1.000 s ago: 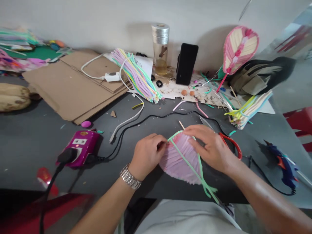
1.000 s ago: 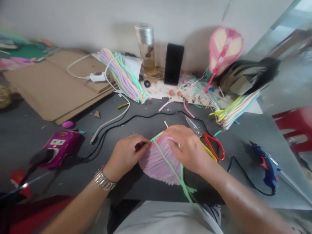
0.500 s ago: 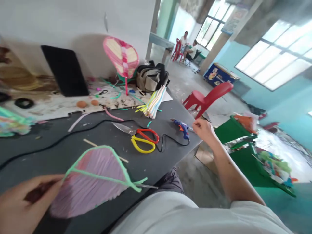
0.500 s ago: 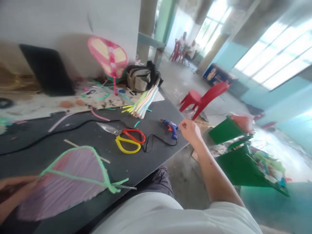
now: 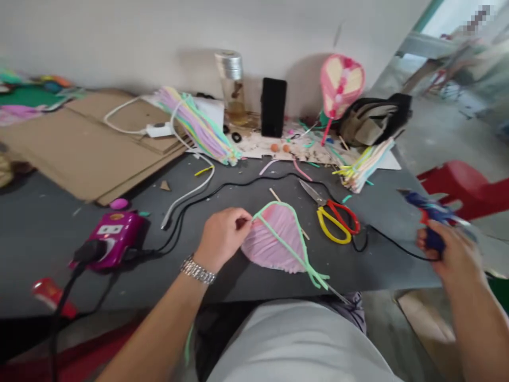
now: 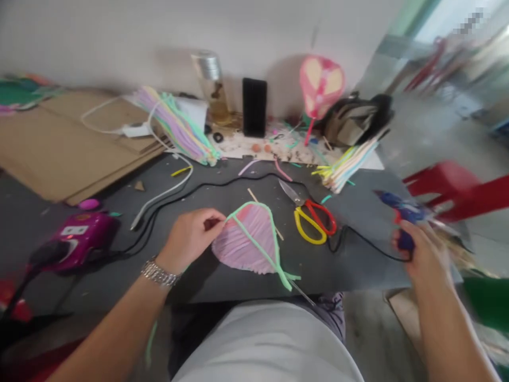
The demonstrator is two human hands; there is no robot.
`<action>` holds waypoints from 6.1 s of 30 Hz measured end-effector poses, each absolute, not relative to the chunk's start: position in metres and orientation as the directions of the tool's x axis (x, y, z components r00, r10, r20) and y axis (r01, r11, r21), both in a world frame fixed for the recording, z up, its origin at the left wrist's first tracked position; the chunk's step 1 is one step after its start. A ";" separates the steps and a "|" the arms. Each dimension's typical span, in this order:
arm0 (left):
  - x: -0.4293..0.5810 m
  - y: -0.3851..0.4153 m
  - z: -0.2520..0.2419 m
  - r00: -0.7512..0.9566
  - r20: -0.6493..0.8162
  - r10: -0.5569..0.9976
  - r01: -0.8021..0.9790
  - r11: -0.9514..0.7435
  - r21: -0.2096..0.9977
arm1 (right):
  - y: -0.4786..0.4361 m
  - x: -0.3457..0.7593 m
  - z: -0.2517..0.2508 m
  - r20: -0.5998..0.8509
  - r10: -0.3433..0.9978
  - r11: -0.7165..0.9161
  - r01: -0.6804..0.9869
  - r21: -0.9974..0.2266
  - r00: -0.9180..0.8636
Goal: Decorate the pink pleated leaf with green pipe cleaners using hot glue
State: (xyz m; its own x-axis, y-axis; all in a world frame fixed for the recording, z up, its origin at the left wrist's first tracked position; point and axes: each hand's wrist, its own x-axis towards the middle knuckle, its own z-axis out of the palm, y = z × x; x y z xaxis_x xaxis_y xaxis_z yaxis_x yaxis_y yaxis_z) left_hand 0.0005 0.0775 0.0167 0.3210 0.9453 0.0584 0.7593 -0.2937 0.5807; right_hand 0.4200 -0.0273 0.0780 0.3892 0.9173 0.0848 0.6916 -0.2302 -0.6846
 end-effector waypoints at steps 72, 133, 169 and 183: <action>-0.040 0.040 0.023 0.457 0.061 0.887 0.717 -0.408 0.565 | 0.024 0.248 0.053 -0.038 0.909 0.335 0.783 -0.524 -0.415; 0.028 0.068 0.031 0.104 -0.116 0.988 0.854 -0.029 0.520 | 0.001 0.289 0.055 0.042 0.980 0.047 -0.021 -0.999 0.197; 0.058 0.074 0.076 0.383 -0.174 0.907 0.022 0.180 0.983 | 0.078 0.238 0.067 0.077 0.920 0.178 -0.234 -0.956 0.385; 0.030 0.038 0.083 0.541 -0.260 0.800 0.309 0.099 0.946 | 0.103 0.248 0.076 0.215 0.868 0.286 -0.095 -0.954 0.447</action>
